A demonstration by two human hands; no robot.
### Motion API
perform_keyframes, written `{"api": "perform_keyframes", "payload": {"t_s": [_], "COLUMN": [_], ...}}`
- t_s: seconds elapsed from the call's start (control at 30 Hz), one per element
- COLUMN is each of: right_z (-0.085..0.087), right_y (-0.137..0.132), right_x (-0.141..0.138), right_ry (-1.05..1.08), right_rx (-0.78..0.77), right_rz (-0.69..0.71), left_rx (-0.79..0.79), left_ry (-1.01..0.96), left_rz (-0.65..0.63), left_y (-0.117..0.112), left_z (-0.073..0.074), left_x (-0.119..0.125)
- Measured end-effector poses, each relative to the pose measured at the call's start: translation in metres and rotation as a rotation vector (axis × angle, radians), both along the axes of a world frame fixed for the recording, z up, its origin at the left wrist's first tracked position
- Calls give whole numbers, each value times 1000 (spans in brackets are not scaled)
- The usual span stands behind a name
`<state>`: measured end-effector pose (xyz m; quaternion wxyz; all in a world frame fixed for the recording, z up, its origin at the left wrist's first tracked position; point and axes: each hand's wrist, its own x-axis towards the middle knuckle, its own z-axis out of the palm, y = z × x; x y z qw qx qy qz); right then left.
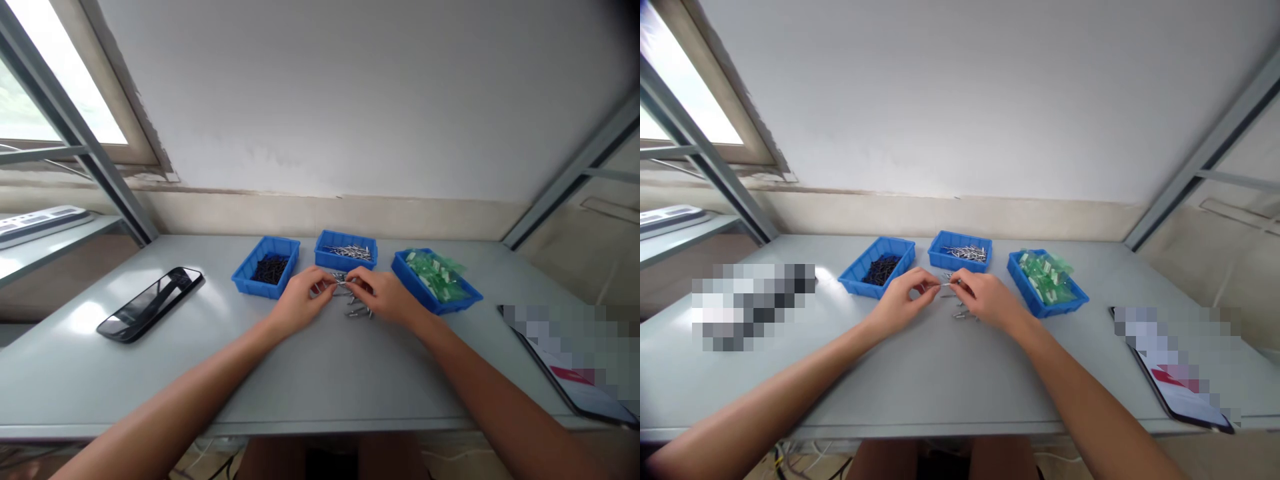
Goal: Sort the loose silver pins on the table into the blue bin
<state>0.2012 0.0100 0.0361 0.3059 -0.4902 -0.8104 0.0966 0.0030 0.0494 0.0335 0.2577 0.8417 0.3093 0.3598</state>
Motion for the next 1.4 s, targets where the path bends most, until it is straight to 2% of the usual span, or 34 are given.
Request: {"api": "perform_keyframes", "payload": {"t_s": [0.47, 0.6, 0.87, 1.1, 1.4], "right_z": [1, 1, 0, 1, -2], "right_y": [-2, -2, 1, -3, -3], "right_x": [-5, -7, 1, -3, -5], "right_ry": [-101, -126, -58, 27, 59], "right_rx": [-90, -70, 3, 26, 70], "right_rz": [57, 74, 21, 53, 91], "left_rx": [32, 29, 2, -25, -16], "left_ry": [29, 30, 59, 123, 160], "left_rz": [-22, -17, 5, -73, -93], "left_y": [-1, -2, 1, 3, 1], "left_z": [3, 3, 0, -7, -3], "left_x": [0, 1, 1, 0, 1]}}
